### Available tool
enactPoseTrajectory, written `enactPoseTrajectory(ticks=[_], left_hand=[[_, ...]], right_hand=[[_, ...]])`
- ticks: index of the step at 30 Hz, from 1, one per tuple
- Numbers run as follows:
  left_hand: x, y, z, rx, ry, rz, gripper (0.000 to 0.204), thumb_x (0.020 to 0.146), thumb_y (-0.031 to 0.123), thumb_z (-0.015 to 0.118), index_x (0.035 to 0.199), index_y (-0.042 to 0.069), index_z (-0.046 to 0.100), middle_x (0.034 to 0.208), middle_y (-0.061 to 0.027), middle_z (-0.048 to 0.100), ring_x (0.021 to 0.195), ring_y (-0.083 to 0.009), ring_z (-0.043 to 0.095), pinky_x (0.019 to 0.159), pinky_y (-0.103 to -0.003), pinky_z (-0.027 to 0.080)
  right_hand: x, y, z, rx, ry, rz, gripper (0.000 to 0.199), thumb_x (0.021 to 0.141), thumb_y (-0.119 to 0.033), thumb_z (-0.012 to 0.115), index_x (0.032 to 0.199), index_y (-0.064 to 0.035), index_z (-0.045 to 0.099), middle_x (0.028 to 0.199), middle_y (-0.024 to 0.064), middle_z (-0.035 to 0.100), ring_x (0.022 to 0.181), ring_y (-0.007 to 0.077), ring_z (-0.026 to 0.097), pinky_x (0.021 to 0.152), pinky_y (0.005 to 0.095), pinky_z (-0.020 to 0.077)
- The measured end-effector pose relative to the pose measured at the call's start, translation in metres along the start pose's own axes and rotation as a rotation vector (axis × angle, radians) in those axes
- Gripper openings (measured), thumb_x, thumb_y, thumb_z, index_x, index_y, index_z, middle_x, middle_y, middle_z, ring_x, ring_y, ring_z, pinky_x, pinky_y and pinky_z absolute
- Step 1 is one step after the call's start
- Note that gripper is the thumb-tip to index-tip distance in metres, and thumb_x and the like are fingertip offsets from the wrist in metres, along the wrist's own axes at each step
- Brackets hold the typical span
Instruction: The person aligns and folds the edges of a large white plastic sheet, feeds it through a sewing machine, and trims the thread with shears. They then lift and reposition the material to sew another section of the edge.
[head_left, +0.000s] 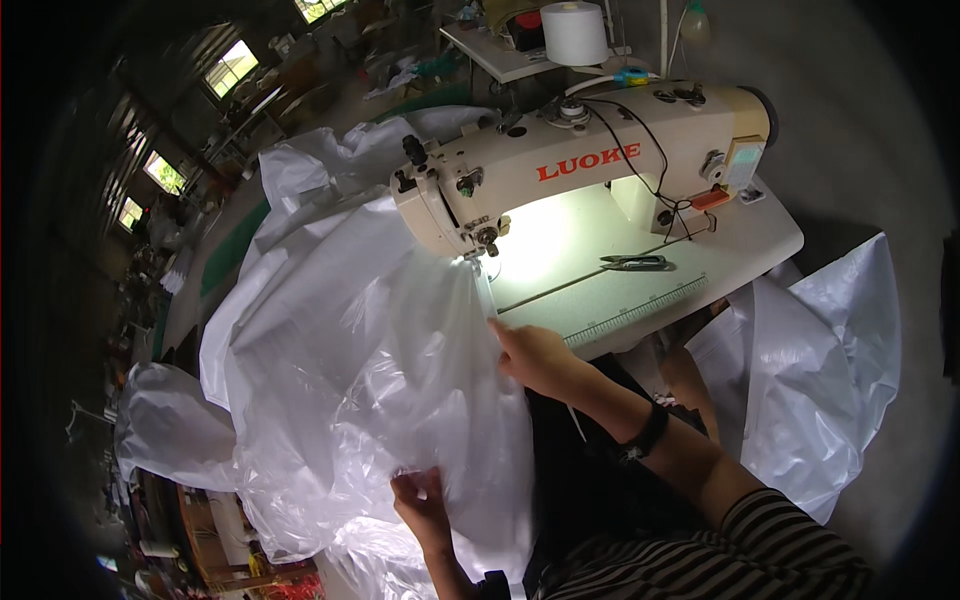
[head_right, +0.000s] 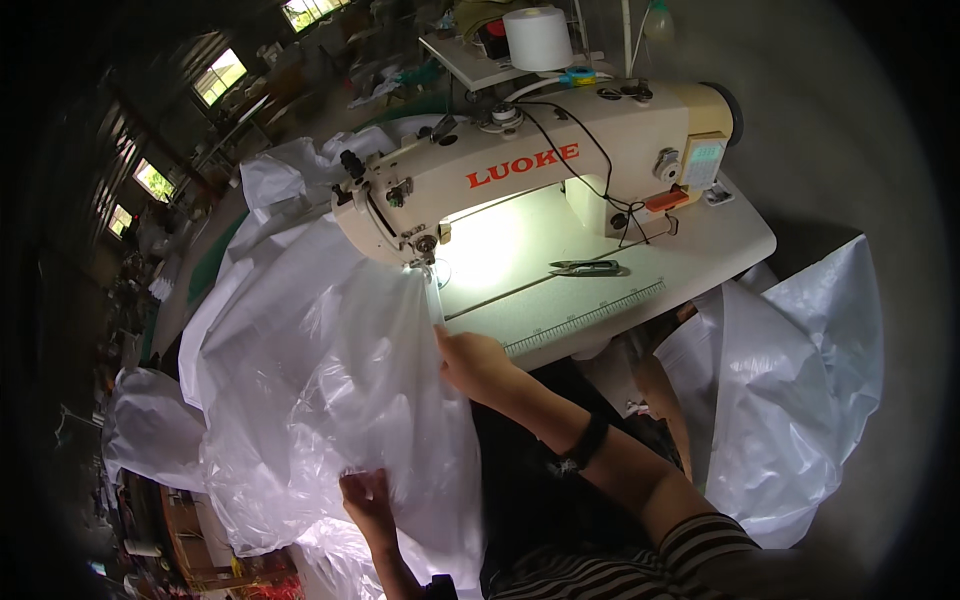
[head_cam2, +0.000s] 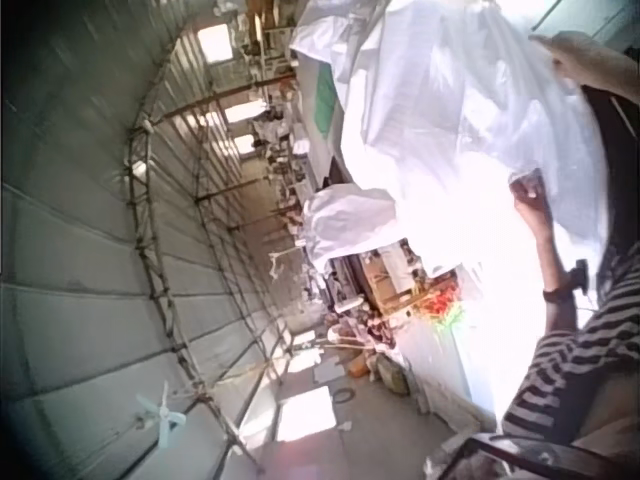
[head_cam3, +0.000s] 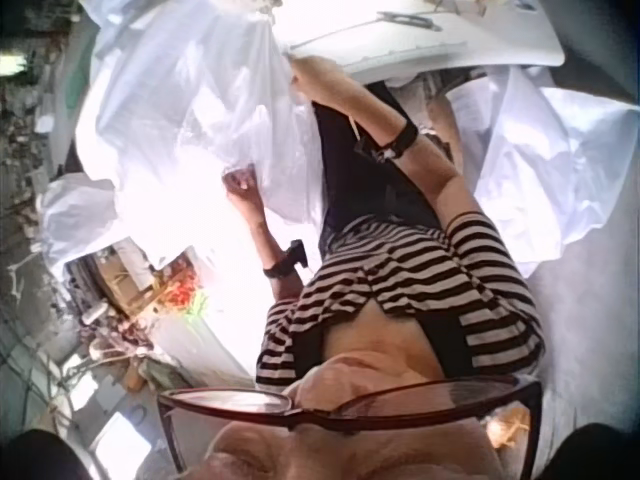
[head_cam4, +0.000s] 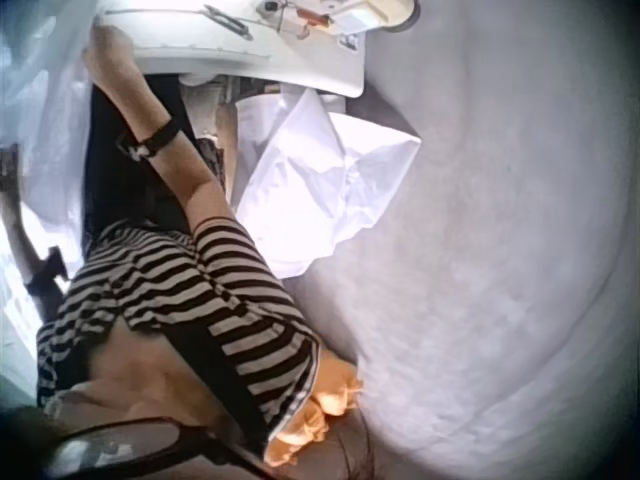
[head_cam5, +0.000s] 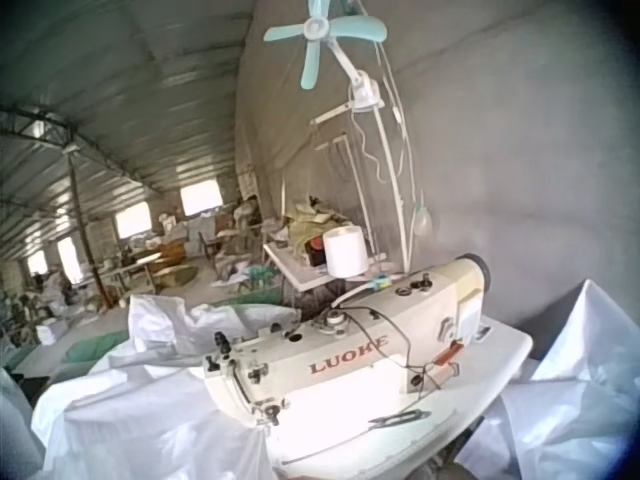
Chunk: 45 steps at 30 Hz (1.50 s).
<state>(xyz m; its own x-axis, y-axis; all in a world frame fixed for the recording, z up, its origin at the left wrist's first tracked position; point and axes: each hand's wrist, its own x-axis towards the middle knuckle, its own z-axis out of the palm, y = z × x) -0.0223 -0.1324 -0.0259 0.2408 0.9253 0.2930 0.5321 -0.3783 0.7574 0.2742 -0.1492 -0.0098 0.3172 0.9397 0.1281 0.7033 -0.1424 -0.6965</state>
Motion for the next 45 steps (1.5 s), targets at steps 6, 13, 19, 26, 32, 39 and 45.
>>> enactPoseTrajectory(ticks=[6, 13, 19, 26, 32, 39, 45], left_hand=[[-0.003, 0.012, 0.002, -0.156, -0.097, -0.211, 0.029, 0.087, -0.002, 0.067, 0.111, 0.000, 0.050, 0.080, -0.0035, 0.054, 0.072, -0.0115, 0.047, 0.068, -0.025, 0.043], [0.002, 0.018, -0.006, -0.015, 0.127, -0.007, 0.021, 0.087, -0.003, 0.068, 0.104, 0.000, 0.055, 0.080, -0.0030, 0.052, 0.069, -0.0127, 0.045, 0.066, -0.026, 0.043], [0.008, 0.017, -0.012, -0.028, 0.204, -0.002, 0.018, 0.090, -0.001, 0.067, 0.103, 0.000, 0.055, 0.086, -0.0029, 0.053, 0.076, -0.0120, 0.047, 0.072, -0.026, 0.045], [0.010, 0.023, -0.013, -0.062, 0.169, 0.009, 0.017, 0.090, 0.000, 0.067, 0.103, 0.000, 0.055, 0.092, -0.0042, 0.057, 0.079, -0.0123, 0.049, 0.075, -0.027, 0.046], [-0.005, 0.027, -0.012, -0.013, 0.062, -0.039, 0.033, 0.089, 0.003, 0.069, 0.118, 0.000, 0.053, 0.102, -0.0056, 0.057, 0.090, -0.0146, 0.052, 0.083, -0.031, 0.045], [-0.042, -0.005, -0.005, 0.133, -0.097, -0.144, 0.064, 0.081, 0.021, 0.081, 0.130, -0.001, 0.048, 0.123, -0.0194, 0.059, 0.105, -0.0353, 0.060, 0.090, -0.041, 0.049], [-0.058, -0.009, 0.000, -0.263, 0.128, -0.341, 0.042, 0.093, 0.015, 0.068, 0.118, -0.016, 0.054, 0.094, -0.0150, 0.066, 0.086, -0.0241, 0.063, 0.076, -0.035, 0.052]], right_hand=[[-0.075, -0.016, 0.009, 0.404, 0.049, 0.105, 0.067, 0.088, -0.017, 0.068, 0.143, 0.0046, 0.036, 0.076, 0.0135, 0.065, 0.059, 0.0227, 0.063, 0.059, 0.0360, 0.0516], [-0.158, 0.005, -0.015, 0.926, -0.161, 0.501, 0.047, 0.090, -0.022, 0.071, 0.128, -0.0010, 0.053, 0.080, 0.0035, 0.063, 0.058, 0.0066, 0.056, 0.051, 0.0223, 0.0462], [-0.188, 0.023, -0.016, 0.744, -0.372, 0.547, 0.035, 0.095, -0.032, 0.065, 0.111, -0.0007, 0.067, 0.081, 0.0026, 0.065, 0.064, 0.0073, 0.055, 0.059, 0.0255, 0.0473], [-0.182, 0.019, -0.017, 0.087, -0.156, 0.222, 0.065, 0.089, -0.048, 0.065, 0.137, -0.0066, 0.049, 0.119, 0.0171, 0.062, 0.100, 0.0345, 0.063, 0.092, 0.0425, 0.0430], [-0.134, -0.004, 0.004, 0.283, 0.079, 0.242, 0.065, 0.090, -0.029, 0.068, 0.143, -0.0055, 0.039, 0.095, 0.0231, 0.067, 0.085, 0.0401, 0.066, 0.077, 0.0467, 0.0513], [-0.154, 0.020, -0.006, 0.051, 0.129, 0.151, 0.056, 0.095, -0.012, 0.055, 0.145, 0.0008, 0.035, 0.065, 0.0187, 0.061, 0.056, 0.0347, 0.063, 0.052, 0.0423, 0.0510], [-0.157, -0.007, 0.000, -0.317, 0.025, -0.049, 0.059, 0.085, -0.006, 0.061, 0.139, 0.0073, 0.043, 0.060, 0.0075, 0.056, 0.047, 0.0210, 0.060, 0.043, 0.0335, 0.0471]])
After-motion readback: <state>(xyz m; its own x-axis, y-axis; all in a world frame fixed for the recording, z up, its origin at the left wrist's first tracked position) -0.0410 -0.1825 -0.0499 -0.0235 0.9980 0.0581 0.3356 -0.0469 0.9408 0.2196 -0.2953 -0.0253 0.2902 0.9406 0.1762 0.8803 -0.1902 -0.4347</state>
